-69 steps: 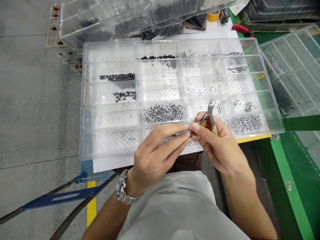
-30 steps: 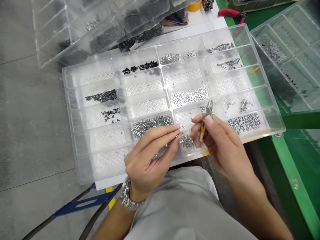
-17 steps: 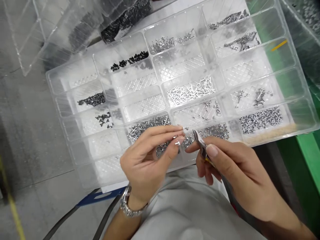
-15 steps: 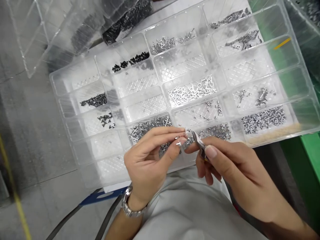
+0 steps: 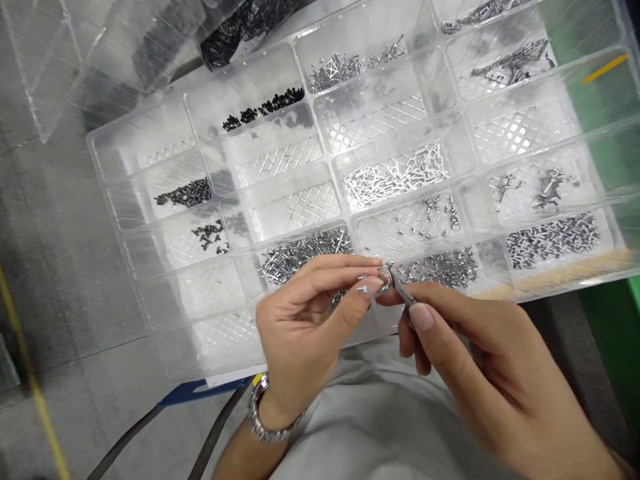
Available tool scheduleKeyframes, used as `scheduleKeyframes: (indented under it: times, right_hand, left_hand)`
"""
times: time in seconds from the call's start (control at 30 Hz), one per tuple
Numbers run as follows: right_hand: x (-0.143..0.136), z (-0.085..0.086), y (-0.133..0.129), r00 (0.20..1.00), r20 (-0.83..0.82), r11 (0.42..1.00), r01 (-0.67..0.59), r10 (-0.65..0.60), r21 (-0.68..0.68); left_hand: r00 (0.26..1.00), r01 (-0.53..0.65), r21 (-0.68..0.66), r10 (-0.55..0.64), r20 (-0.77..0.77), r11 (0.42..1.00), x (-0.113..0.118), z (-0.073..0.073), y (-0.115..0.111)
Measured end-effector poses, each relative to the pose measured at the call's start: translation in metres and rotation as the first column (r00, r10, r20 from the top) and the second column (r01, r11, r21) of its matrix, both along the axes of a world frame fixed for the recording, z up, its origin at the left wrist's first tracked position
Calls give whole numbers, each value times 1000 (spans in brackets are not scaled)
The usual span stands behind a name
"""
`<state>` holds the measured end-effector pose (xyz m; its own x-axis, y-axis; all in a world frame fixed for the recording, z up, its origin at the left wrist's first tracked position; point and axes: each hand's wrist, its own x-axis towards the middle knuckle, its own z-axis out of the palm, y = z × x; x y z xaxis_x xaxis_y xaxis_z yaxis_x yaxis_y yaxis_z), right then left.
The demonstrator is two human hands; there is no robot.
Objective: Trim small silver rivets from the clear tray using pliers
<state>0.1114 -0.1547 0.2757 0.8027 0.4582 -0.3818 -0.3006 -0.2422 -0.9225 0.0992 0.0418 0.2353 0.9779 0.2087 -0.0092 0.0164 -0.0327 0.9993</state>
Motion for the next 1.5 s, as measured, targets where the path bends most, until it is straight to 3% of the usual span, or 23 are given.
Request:
scheduleKeyframes:
  times: [0.27, 0.6, 0.87, 1.1, 1.5]
  right_hand:
    - [-5, -4, 6, 996, 64, 996, 69, -65, -55]
    - [-8, -4, 2, 995, -20, 994, 99, -100, -40]
    - [-11, -3, 9, 980, -42, 980, 195, -196, -24]
    - [-9, 0, 14, 967, -69, 969, 245, -246, -22]
    - [-8, 1, 17, 967, -60, 967, 245, -249, -69]
  left_hand:
    - [1000, 5, -27, -4, 7, 1000, -3, -1, -1]
    - [1000, 29, -103, -28, 11, 994, -2, 1, -2]
    - [999, 38, -116, -37, 10, 993, -1, 1, -2]
    - [993, 25, -182, -46, -111, 983, -3, 6, -1]
    - [989, 11, -201, -40, -142, 979, -2, 9, -1]
